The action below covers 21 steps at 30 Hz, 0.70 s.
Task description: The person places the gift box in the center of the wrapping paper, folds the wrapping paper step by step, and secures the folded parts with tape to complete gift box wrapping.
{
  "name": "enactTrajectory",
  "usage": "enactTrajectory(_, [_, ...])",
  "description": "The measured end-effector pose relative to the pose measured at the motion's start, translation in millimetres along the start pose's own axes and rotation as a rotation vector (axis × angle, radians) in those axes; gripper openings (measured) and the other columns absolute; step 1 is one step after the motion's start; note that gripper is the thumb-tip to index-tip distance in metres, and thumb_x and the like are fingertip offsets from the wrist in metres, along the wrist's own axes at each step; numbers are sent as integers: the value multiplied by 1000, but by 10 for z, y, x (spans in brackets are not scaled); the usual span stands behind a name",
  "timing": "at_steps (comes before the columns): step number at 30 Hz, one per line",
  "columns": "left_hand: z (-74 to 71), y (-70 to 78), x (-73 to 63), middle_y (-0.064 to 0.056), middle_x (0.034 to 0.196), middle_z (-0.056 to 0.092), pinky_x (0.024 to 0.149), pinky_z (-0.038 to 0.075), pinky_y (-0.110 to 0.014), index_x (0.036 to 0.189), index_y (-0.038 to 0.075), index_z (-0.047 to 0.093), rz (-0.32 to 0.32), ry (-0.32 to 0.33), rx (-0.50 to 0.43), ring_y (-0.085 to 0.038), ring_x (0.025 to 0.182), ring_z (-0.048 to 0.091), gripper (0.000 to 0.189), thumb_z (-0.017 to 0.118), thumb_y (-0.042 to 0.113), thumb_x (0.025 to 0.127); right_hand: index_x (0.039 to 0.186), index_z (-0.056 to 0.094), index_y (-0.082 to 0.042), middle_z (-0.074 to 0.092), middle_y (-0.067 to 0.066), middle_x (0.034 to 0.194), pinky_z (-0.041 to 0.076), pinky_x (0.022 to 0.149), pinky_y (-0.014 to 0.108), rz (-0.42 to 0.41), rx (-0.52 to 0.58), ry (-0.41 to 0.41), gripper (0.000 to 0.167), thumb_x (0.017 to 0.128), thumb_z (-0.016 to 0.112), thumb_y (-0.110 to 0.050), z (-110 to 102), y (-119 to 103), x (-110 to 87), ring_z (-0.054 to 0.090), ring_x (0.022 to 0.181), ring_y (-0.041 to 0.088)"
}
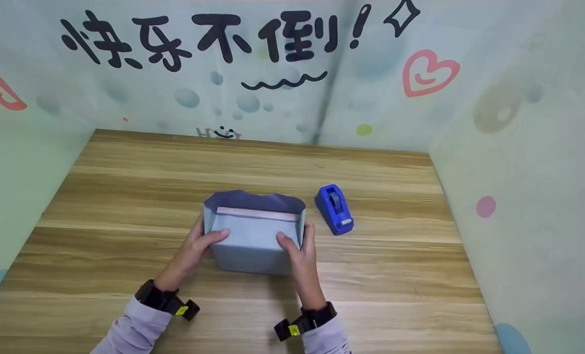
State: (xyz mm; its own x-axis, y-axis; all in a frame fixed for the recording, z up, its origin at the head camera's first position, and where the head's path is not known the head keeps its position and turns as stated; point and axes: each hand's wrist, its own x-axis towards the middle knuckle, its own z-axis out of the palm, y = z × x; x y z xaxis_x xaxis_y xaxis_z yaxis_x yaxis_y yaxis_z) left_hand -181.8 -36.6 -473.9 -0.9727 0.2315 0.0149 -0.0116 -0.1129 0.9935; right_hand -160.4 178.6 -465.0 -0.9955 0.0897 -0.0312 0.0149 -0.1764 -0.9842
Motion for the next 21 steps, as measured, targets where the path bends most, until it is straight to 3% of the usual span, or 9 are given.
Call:
enactTrajectory(7, [109, 80, -16, -14, 128, 52, 105, 35, -45, 128, 7, 40, 24, 104, 172, -26, 119, 47, 45, 56, 27, 91, 148, 18, -7, 17, 8, 154, 8, 117, 37, -25, -61, 98, 64, 93, 50, -16, 58, -38, -5, 12, 141, 14])
enactTrajectory(12, [147, 136, -7, -19, 128, 51, 106, 35, -46, 127, 1, 39, 47, 119, 280, -30, 122, 47, 43, 50, 28, 95, 149, 10, -5, 11, 13, 156, 7, 118, 40, -33, -142, 83, 64, 96, 44, -18, 42, -67, -6, 8, 143, 20])
enactTrajectory(16, [161, 162, -3, -19, 124, 49, 106, 34, -45, 124, 0, 38, 62, 107, 322, -29, 121, 45, 38, 46, 24, 97, 149, 8, -2, 10, 17, 155, 8, 118, 43, -68, -283, 59, 60, 99, 37, -19, 9, -92, -2, 8, 143, 26])
enactTrajectory(21, [177, 179, -18, -16, 109, 47, 98, 39, -45, 120, -2, 37, 112, 118, 400, -28, 107, 47, 31, 41, 20, 99, 142, 27, 4, 32, 25, 145, 24, 112, 47, -159, -549, 72, 48, 99, 35, -13, -17, -126, 7, 29, 135, 30])
